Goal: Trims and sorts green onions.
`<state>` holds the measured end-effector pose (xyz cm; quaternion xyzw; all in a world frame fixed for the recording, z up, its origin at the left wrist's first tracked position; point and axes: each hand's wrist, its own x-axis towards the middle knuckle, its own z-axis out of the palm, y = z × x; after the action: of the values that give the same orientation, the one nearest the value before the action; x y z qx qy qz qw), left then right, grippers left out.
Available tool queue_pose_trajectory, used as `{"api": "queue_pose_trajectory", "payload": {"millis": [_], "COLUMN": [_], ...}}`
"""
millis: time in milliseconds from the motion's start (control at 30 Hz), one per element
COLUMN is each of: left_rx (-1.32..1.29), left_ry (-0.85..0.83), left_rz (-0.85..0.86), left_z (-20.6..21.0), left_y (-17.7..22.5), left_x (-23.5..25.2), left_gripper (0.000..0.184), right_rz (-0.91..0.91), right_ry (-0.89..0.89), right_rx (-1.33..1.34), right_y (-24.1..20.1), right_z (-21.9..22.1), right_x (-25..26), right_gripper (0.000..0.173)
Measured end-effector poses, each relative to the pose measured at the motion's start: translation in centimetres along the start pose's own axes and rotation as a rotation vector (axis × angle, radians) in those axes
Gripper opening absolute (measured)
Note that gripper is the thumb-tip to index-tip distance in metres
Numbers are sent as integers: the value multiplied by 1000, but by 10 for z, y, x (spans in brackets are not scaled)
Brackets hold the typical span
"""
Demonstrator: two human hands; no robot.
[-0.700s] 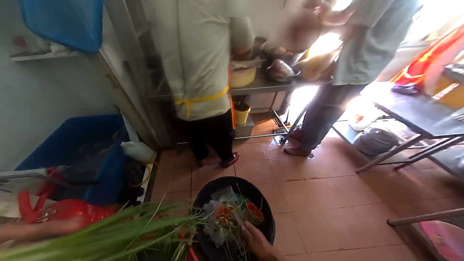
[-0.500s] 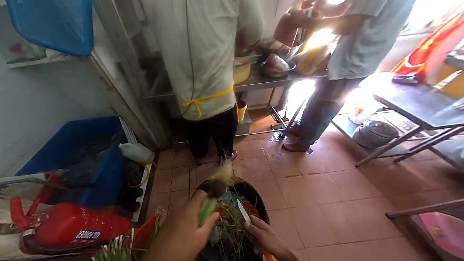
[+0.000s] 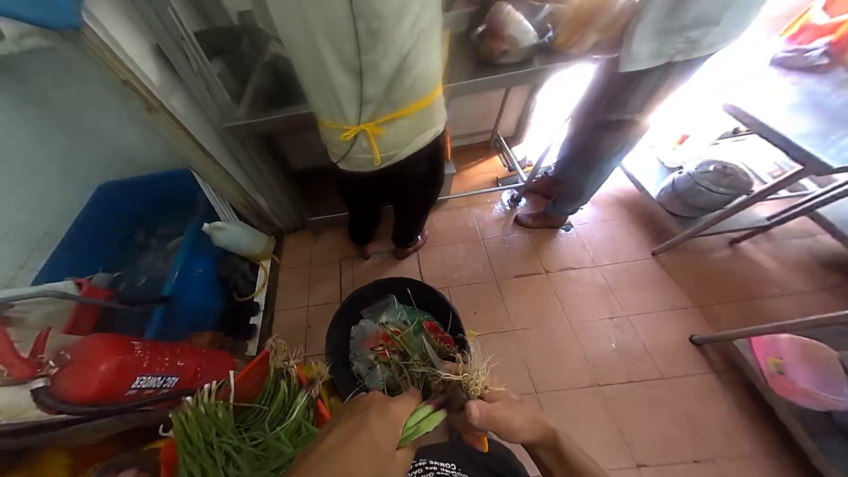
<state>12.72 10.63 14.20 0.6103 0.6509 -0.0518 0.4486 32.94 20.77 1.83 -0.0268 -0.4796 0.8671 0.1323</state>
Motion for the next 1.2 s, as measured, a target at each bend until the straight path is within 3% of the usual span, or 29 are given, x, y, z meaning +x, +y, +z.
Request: {"api": "queue_pose_trajectory", "payload": {"millis": [100, 200, 400, 500, 600, 700, 800, 900, 967, 1000, 1100, 1200], "left_rx": [-48, -124, 48, 164, 97, -120, -615, -1265, -1505, -1577, -1742, -1891], "left_ry": [-37, -10, 149, 303, 262, 210, 214, 204, 140, 126, 158, 284], "left_rz": [6, -12, -368, -522, -622, -666, -448, -132, 7, 62, 198, 166], "left_z": [1, 8, 25, 43, 47, 49, 60, 78, 81, 82, 88, 88], "left_y": [-4, -15, -2, -8, -28, -82, -137, -145, -144, -145, -151, -155], "left_x": [-2, -2, 1, 13, 23, 29, 23, 18, 18, 20, 27, 33], "left_gripper": [29, 29, 32, 32, 36, 37, 37, 15, 14, 14, 27, 47], "right_rz": [11, 143, 235, 280, 457, 693, 810, 934, 995, 1012, 1075, 1025], "right_ry": [-45, -29, 129, 283, 291, 207, 301, 325, 278, 254, 215, 232], "right_rx": [-4, 29, 203, 122, 99, 183, 25, -875, -1377, -1503, -1577, -1532], "right_y": [0, 5, 37, 51, 47, 35, 39, 54, 63, 66, 78, 86], "right_z": [-1, 4, 16, 20, 17, 6, -3, -19, -25, -27, -33, -38], "right_x": [2, 7, 28, 39, 45, 43, 51, 70, 80, 84, 89, 86], "right_gripper": [28, 36, 47, 51, 54, 61, 69, 77, 74, 68, 48, 33]}}
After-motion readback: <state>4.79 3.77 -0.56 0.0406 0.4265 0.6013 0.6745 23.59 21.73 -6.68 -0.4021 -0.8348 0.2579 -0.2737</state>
